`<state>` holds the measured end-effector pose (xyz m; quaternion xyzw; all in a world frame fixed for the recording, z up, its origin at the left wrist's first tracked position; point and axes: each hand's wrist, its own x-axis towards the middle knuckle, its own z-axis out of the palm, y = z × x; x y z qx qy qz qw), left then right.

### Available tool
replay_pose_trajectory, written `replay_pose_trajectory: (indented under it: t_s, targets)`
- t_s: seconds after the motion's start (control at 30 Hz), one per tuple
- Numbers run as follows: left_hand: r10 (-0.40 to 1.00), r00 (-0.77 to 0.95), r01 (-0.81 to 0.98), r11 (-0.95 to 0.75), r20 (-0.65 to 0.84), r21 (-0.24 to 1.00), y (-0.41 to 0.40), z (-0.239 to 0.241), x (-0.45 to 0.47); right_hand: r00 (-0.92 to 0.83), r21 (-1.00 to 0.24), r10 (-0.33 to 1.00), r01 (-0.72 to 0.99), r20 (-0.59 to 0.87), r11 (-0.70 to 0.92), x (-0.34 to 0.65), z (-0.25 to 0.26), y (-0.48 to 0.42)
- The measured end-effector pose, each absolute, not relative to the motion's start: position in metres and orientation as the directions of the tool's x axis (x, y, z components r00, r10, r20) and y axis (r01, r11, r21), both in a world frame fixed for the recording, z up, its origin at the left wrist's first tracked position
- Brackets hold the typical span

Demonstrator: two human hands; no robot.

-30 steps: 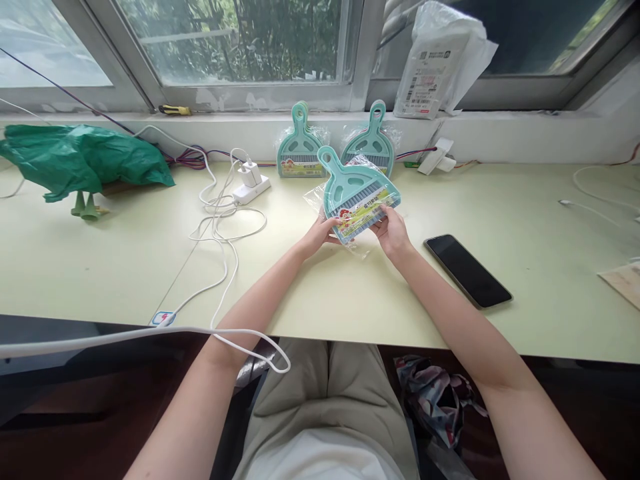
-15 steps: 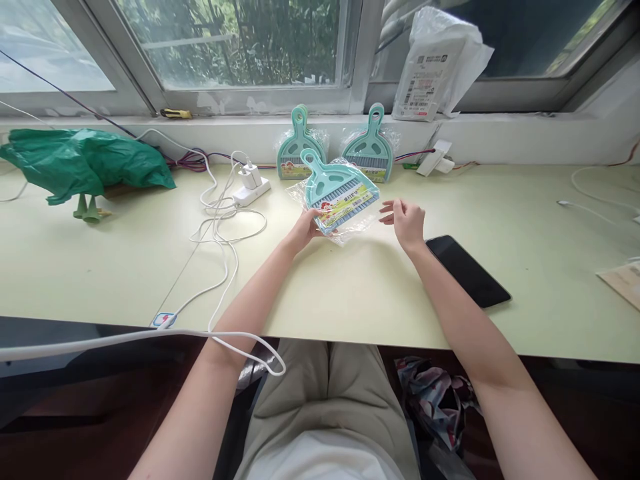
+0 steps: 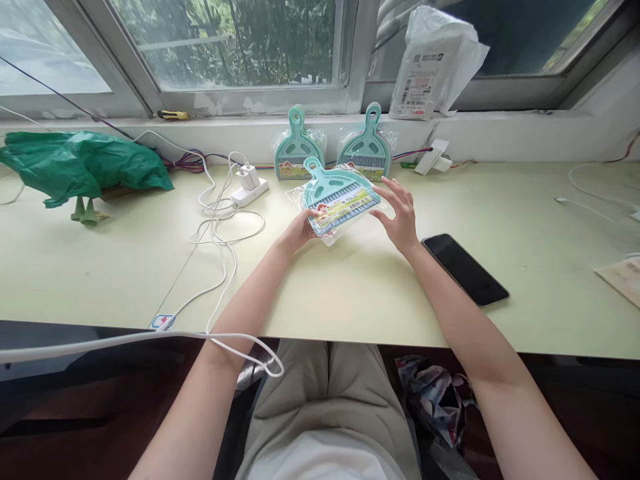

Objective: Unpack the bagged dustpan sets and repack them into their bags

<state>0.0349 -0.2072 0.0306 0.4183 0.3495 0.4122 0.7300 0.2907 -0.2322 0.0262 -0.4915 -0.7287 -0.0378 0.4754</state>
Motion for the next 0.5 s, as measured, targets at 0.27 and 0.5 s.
replay_pose_trajectory:
  t_s: [0.27, 0.5]
  targets:
    - [0.775, 0.578, -0.141, 0.403, -0.255, 0.904, -0.204, 0.028, 0.025, -0.053, -0.483, 0.689, 0.674, 0.722, 0.559, 0.288, 0.022, -0.232]
    - [0.697, 0.685, -0.077, 0.357, -0.21, 0.931, -0.205, 0.026, 0.024, 0.08, -0.545, 0.698, 0.69, 0.712, 0.476, 0.289, 0.022, -0.231]
